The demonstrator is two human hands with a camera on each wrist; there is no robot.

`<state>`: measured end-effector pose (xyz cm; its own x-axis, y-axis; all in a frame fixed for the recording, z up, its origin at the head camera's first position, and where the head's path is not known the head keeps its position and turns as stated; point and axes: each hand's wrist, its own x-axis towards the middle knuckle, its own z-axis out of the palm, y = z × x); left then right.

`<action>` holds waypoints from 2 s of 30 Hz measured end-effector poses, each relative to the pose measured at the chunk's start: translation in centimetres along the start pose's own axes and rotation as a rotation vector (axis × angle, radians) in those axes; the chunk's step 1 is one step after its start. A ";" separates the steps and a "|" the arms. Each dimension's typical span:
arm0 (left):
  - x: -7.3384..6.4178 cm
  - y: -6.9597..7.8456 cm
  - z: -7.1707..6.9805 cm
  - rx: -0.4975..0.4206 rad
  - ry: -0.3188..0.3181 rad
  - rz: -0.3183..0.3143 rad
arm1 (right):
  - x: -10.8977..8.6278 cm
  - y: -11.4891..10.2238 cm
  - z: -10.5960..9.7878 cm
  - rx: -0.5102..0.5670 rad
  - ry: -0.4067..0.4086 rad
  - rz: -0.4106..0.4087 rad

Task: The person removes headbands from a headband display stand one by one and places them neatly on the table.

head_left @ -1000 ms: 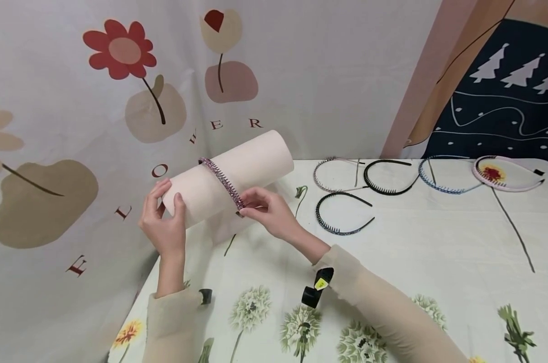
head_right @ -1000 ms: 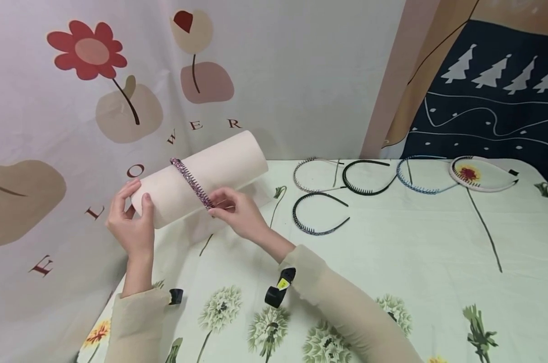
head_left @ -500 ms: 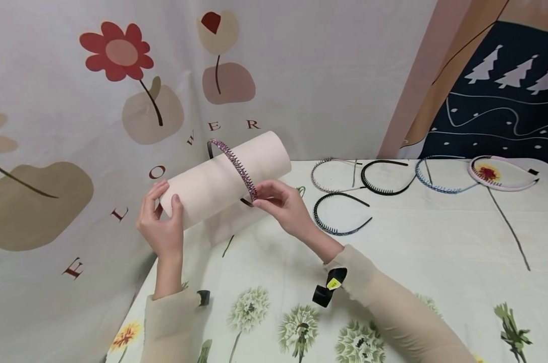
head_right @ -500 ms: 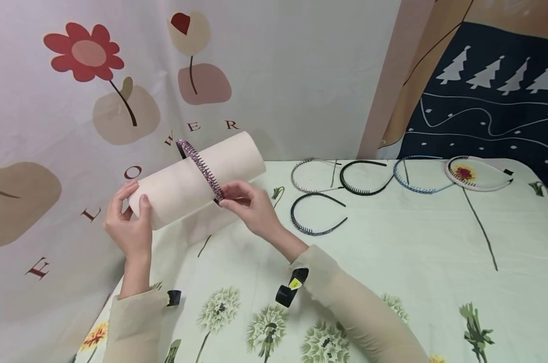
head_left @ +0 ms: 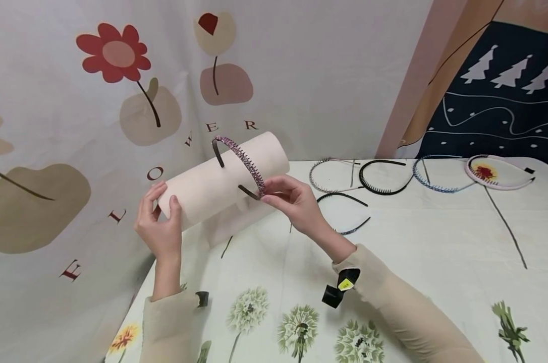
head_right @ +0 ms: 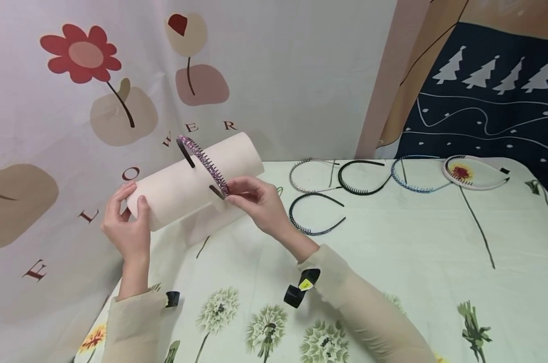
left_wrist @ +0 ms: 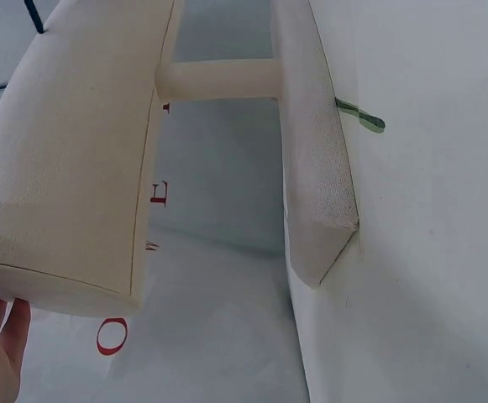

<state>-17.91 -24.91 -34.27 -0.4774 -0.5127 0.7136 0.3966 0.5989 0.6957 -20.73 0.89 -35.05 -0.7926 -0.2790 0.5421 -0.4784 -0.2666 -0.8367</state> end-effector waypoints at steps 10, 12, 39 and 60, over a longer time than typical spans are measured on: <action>0.0 0.0 -0.1 0.003 0.004 0.000 | -0.2 -0.7 -1.3 -0.010 0.001 -0.021; 0.0 0.0 -0.1 -0.002 0.003 0.002 | -0.3 -0.9 -1.7 -0.016 0.002 -0.020; 0.1 -0.5 0.0 -0.001 -0.002 0.001 | -3.0 -1.2 -8.4 -0.180 0.065 0.006; 0.1 -0.8 0.0 0.019 -0.012 -0.011 | -6.7 -1.4 -14.7 -0.324 0.127 0.076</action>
<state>-18.24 -25.40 -34.77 -0.4912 -0.5116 0.7050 0.3766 0.6051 0.7015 -20.25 16.67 -38.64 -0.8615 -0.1649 0.4802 -0.4951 0.0628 -0.8666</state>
